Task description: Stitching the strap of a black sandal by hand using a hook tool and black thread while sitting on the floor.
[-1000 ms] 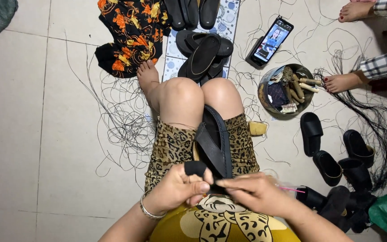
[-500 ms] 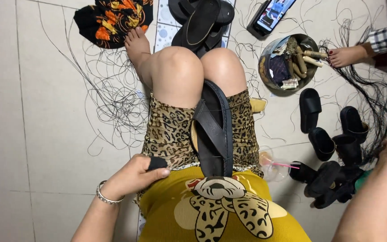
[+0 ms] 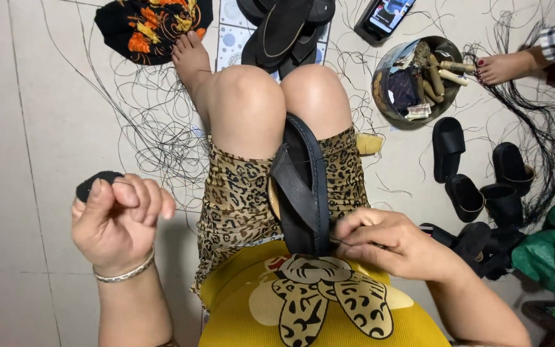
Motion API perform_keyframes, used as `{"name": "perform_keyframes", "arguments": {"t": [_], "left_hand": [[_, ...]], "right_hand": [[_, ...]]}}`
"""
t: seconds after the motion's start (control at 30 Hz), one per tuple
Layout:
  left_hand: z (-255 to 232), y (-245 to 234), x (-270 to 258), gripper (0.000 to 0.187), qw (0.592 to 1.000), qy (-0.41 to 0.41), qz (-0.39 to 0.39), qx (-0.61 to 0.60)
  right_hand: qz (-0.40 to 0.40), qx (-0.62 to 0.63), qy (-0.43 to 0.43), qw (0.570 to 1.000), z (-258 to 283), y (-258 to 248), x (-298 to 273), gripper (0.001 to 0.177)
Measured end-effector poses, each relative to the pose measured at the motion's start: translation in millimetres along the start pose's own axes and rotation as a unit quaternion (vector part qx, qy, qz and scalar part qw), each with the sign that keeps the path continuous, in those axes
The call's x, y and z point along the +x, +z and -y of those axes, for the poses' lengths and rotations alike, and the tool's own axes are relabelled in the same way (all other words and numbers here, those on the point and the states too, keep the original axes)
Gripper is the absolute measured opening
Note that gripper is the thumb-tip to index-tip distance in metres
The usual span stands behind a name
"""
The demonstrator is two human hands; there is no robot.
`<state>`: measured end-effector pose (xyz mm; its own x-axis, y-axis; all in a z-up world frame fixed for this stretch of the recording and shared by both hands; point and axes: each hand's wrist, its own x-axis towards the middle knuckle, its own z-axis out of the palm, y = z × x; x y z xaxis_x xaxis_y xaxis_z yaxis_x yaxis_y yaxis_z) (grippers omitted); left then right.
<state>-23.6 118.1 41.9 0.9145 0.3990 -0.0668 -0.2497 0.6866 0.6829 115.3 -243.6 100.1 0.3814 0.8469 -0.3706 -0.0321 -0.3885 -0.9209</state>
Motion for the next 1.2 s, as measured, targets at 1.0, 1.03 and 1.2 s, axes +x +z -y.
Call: {"name": "perform_keyframes", "arguments": {"t": [1.0,1.03,1.2], "left_hand": [[100,75,25,0.016,0.667,0.296,0.382,0.568],[100,76,26,0.016,0.667,0.294,0.382,0.567],[103,78,30,0.012,0.666,0.336,0.365,0.557]], "right_hand": [[0.040,-0.418,0.036,0.907,3,-2,-7,0.057],[0.041,-0.417,0.037,0.907,8,-2,-5,0.057],[0.049,-0.507,0.002,0.861,29,3,1,0.051]]}}
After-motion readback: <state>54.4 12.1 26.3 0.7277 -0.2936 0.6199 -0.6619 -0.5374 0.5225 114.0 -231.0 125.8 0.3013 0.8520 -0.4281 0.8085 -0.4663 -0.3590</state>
